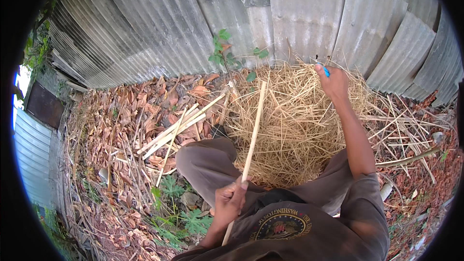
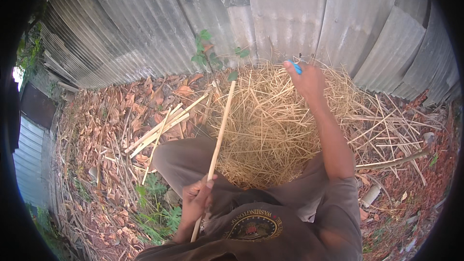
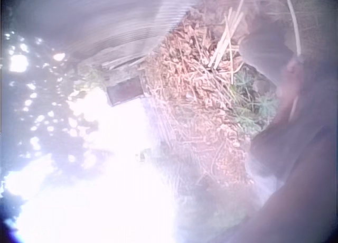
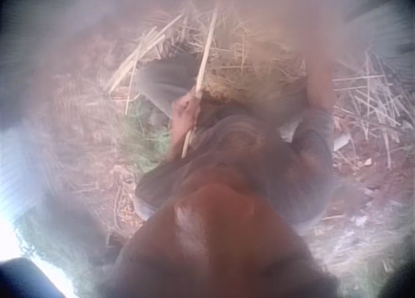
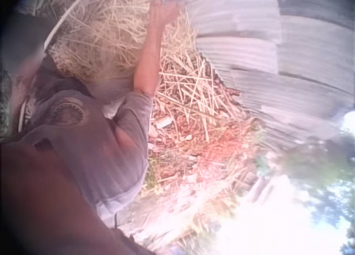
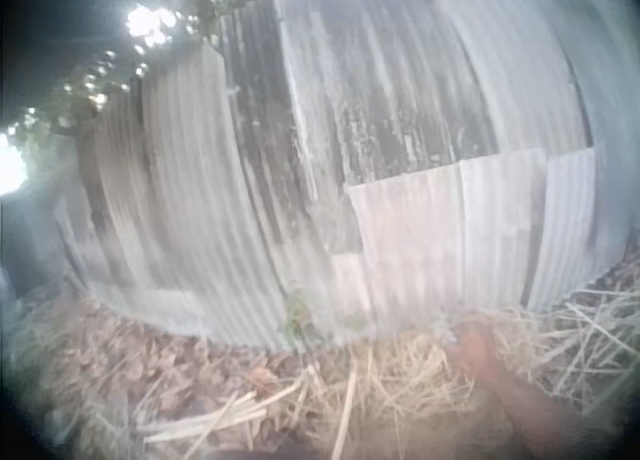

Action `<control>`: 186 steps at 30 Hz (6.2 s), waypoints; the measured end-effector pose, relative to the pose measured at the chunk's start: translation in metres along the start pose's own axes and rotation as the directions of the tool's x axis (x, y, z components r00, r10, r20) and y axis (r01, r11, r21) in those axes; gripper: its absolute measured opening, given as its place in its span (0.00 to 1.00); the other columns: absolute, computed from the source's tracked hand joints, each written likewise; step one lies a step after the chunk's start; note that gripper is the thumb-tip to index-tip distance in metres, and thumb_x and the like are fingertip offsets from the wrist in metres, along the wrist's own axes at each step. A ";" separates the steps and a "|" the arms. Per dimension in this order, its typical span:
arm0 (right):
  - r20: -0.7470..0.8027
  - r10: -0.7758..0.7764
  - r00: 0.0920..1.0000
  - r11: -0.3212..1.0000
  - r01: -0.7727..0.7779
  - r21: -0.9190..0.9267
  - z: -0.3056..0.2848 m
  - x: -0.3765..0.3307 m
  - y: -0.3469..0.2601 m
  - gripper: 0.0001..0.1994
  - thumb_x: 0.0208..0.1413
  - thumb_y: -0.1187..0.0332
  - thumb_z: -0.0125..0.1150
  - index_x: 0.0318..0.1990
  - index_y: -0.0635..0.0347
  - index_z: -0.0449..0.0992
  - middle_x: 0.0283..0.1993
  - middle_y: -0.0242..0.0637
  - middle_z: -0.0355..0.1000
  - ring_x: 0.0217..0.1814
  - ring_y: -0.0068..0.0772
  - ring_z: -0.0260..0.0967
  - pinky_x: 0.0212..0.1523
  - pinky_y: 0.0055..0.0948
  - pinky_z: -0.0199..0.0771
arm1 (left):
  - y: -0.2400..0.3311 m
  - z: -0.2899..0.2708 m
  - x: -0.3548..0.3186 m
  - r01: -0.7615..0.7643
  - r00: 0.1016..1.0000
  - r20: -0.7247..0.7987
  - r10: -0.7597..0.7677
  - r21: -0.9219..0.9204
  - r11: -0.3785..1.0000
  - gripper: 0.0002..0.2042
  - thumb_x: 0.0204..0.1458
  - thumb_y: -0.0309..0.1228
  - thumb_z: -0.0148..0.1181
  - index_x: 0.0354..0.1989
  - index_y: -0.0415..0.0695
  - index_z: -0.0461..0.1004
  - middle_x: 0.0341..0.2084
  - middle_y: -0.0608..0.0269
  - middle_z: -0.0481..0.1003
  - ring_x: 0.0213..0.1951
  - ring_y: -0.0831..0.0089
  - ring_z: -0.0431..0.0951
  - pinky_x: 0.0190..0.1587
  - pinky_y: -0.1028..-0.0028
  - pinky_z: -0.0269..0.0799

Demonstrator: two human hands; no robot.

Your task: The person sits on the ground and uses a blue utility knife to shave thin strips from a long wooden stick. They hold the stick with their left hand and carefully scrape along its length with the knife in their right hand, creating a pile of wood shavings.

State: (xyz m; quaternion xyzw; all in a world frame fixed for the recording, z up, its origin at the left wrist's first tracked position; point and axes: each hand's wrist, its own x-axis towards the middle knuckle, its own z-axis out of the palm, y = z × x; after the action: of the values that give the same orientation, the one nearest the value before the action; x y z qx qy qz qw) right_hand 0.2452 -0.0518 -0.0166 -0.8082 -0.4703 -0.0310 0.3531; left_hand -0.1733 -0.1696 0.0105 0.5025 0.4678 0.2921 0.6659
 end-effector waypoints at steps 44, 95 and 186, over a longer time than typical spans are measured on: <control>0.037 -0.050 0.998 0.999 0.051 -0.015 0.002 -0.015 -0.024 0.39 0.51 0.28 0.41 0.13 0.58 0.70 0.09 0.35 0.61 0.11 0.36 0.61 0.16 0.38 0.61 | -0.004 0.002 0.000 -0.048 0.994 0.100 0.049 -0.015 0.999 0.13 0.60 0.27 0.52 0.53 0.39 0.73 0.14 0.79 0.62 0.15 0.92 0.56 0.17 0.86 0.48; 0.122 -0.638 0.761 0.768 0.617 0.172 0.017 -0.108 -0.088 0.35 0.39 0.27 0.56 0.09 0.52 0.67 0.06 0.32 0.58 0.09 0.35 0.62 0.14 0.32 0.61 | 0.002 0.018 0.009 -0.125 0.991 0.051 0.123 0.023 0.992 0.13 0.60 0.28 0.54 0.52 0.41 0.74 0.13 0.81 0.61 0.16 0.93 0.55 0.17 0.85 0.46; 0.199 -0.546 0.814 0.833 0.502 0.233 0.008 -0.110 -0.089 0.34 0.41 0.29 0.56 0.12 0.55 0.71 0.08 0.34 0.61 0.10 0.37 0.63 0.15 0.34 0.63 | -0.007 0.005 0.013 -0.071 0.997 -0.015 0.071 -0.063 0.995 0.12 0.60 0.27 0.53 0.51 0.42 0.75 0.14 0.82 0.60 0.16 0.93 0.52 0.17 0.85 0.44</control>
State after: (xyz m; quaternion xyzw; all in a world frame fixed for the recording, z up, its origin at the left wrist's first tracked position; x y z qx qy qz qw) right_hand 0.1118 -0.1009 -0.0169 -0.6106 -0.7177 0.0181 0.3343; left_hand -0.1642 -0.1626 -0.0001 0.4956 0.4443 0.3335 0.6676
